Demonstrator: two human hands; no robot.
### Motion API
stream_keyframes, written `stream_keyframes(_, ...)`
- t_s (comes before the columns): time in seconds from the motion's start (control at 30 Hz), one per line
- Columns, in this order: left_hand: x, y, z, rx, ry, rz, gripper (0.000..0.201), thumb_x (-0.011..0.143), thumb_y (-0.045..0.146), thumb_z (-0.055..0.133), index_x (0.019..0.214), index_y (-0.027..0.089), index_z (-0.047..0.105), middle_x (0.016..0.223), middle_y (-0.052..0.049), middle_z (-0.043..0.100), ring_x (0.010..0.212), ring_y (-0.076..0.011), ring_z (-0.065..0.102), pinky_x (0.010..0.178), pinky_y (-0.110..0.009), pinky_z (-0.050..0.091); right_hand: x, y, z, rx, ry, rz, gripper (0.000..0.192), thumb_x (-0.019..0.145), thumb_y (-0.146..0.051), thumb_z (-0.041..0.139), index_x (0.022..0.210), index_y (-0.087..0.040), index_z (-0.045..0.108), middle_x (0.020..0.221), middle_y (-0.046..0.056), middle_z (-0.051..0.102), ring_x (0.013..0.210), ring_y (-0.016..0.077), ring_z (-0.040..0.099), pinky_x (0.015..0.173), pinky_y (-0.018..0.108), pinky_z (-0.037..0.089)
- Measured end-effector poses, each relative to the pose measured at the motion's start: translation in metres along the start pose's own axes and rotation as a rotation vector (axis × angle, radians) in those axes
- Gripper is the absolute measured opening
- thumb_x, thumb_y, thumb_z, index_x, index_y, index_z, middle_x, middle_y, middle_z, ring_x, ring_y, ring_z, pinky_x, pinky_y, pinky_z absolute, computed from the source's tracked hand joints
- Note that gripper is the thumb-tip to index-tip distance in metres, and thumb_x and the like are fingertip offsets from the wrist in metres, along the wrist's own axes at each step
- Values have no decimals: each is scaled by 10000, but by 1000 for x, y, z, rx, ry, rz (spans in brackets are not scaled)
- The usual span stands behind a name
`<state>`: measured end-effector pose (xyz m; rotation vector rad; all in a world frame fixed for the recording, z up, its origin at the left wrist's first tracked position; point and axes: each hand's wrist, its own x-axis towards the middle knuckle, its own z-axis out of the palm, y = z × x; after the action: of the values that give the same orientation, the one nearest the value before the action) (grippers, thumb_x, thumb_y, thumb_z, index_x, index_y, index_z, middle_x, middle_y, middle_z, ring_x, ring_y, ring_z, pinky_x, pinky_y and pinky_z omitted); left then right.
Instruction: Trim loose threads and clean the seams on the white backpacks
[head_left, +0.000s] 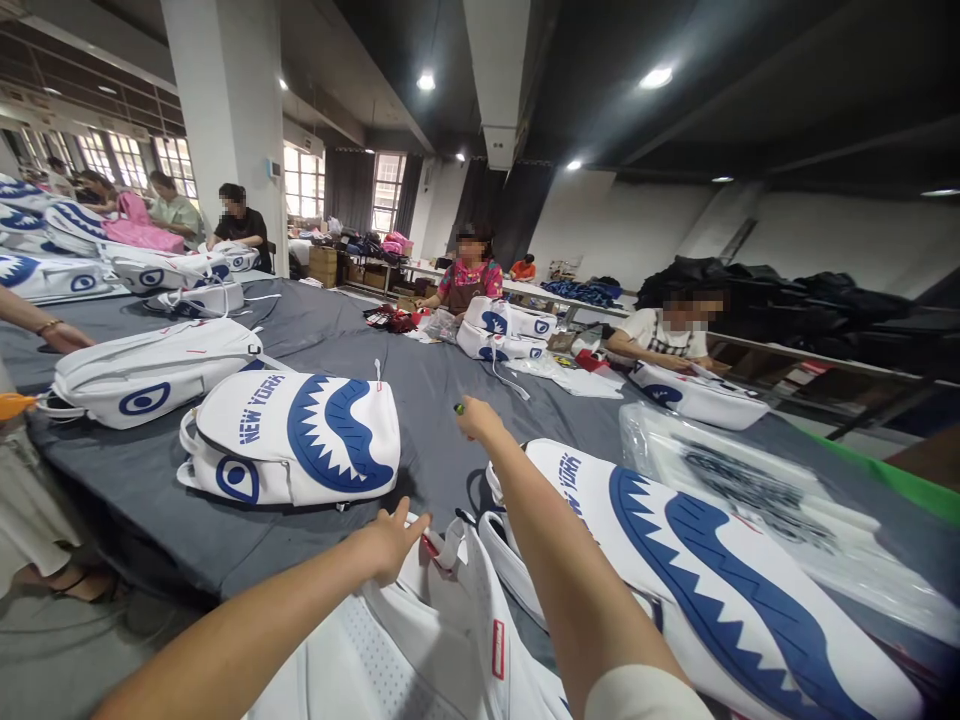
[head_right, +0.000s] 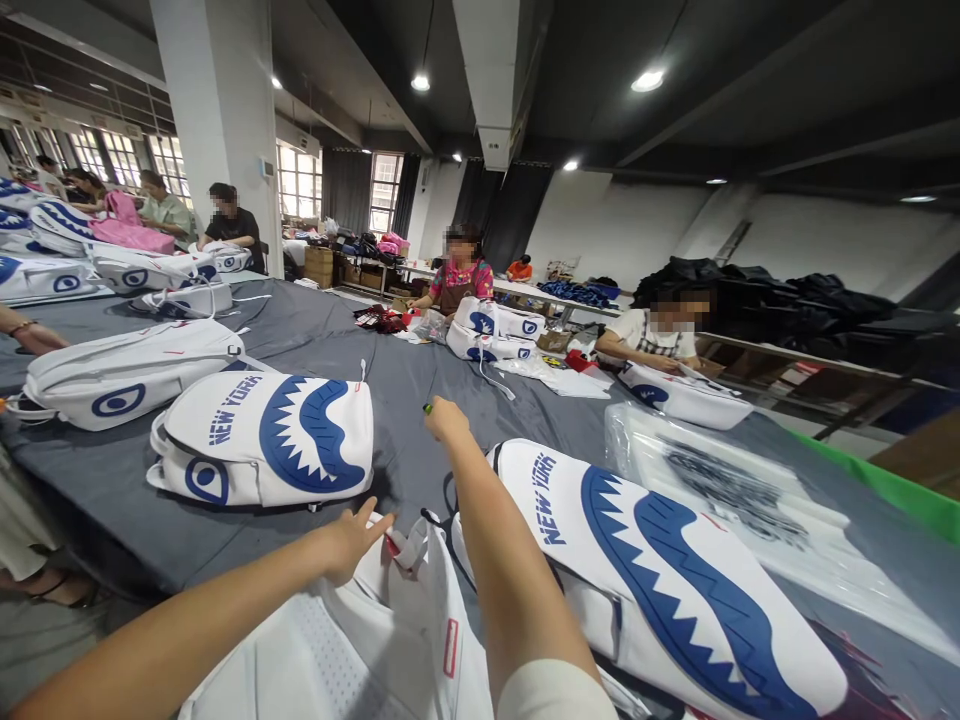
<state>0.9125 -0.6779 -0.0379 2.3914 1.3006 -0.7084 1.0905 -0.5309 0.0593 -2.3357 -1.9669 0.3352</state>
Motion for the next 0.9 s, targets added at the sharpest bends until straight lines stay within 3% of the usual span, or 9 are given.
stream_keyframes(0.17, -8, 1, -5, -40, 15, 12, 1388, 503, -92, 660, 1618, 276, -79, 1665, -236, -121, 1445, -500, 352, 981, -478, 532, -1, 13, 15, -9, -45, 6, 324, 992, -399, 599, 1202, -154, 620, 1055, 54, 682, 867, 163, 671, 809, 367, 583)
stream_keyframes(0.4, -3, 0, 0, -46, 44, 17, 1409, 491, -91, 687, 1619, 305, -60, 1674, -227, -88, 1435, -492, 377, 998, -488, 527, -2, 18, 6, -11, 7, 12, 349, 1004, -414, 573, 1239, -158, 604, 1066, 59, 681, 889, 172, 672, 829, 382, 581)
stream_keyframes(0.73, -4, 1, -2, -36, 21, 3, 1413, 491, -95, 677, 1616, 297, -83, 1670, -220, -115, 1464, -493, 323, 1018, -491, 521, -11, 21, 8, -6, -3, -3, 342, 996, -410, 588, 1228, -158, 608, 1062, 56, 677, 877, 167, 668, 813, 371, 582)
stream_keyframes(0.9, -3, 1, 0, -40, 65, 15, 1401, 498, -79, 716, 1625, 298, -28, 1685, -203, -62, 1445, -483, 368, 1030, -506, 521, -12, 29, 8, -13, -17, 1, 338, 998, -422, 580, 1204, -156, 615, 1054, 55, 674, 866, 163, 662, 797, 360, 578)
